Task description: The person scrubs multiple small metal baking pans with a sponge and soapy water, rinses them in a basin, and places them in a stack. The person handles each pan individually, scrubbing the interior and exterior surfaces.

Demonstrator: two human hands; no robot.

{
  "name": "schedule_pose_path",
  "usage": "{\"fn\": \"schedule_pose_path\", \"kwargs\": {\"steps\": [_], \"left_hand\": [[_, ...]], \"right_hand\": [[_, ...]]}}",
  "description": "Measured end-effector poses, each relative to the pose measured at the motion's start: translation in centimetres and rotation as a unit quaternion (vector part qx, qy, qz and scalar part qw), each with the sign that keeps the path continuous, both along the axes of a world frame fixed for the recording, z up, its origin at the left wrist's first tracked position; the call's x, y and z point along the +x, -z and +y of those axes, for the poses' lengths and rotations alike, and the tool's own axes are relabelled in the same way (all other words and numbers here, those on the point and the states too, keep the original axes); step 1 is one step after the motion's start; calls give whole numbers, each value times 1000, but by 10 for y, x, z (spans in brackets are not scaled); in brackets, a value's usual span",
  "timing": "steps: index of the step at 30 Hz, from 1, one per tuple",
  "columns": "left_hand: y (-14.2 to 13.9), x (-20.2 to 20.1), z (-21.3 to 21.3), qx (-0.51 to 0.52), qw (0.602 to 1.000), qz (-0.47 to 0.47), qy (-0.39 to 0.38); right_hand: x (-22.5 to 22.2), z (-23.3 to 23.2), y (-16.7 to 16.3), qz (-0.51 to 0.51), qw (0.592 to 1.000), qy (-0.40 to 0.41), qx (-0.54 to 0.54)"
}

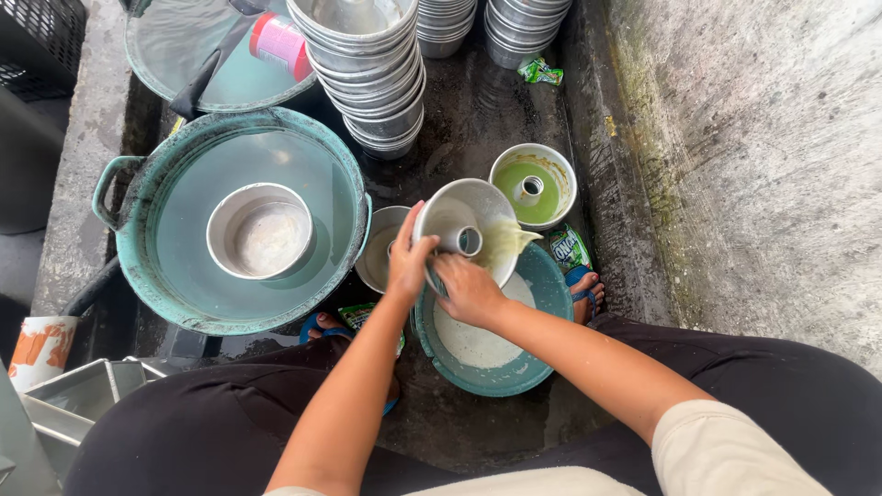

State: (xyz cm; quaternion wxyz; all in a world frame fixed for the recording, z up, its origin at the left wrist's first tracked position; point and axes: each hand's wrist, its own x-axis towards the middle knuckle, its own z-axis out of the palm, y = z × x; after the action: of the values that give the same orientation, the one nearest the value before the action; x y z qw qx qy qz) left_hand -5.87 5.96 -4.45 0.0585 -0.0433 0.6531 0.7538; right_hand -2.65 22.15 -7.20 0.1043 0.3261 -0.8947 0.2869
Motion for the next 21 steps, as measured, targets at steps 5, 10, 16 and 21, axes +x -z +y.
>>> {"fn": "schedule_pose_path", "kwargs": {"steps": [5,10,16,21], "left_hand": [[-6,-8,-14,-21,993,-114,-7],[2,4,3,44,998,33,-37],[0,-26,-33,-66,991,-28,117],[-5,-23,-21,-3,978,-106,180]], "right_hand": [[-1,-1,2,-24,983,-21,181],[-7,6,-2,-193,976,61,79],[-61,58,-18,-23,892,-251,376],[-95,74,-16,411,734,-206,500]]}}
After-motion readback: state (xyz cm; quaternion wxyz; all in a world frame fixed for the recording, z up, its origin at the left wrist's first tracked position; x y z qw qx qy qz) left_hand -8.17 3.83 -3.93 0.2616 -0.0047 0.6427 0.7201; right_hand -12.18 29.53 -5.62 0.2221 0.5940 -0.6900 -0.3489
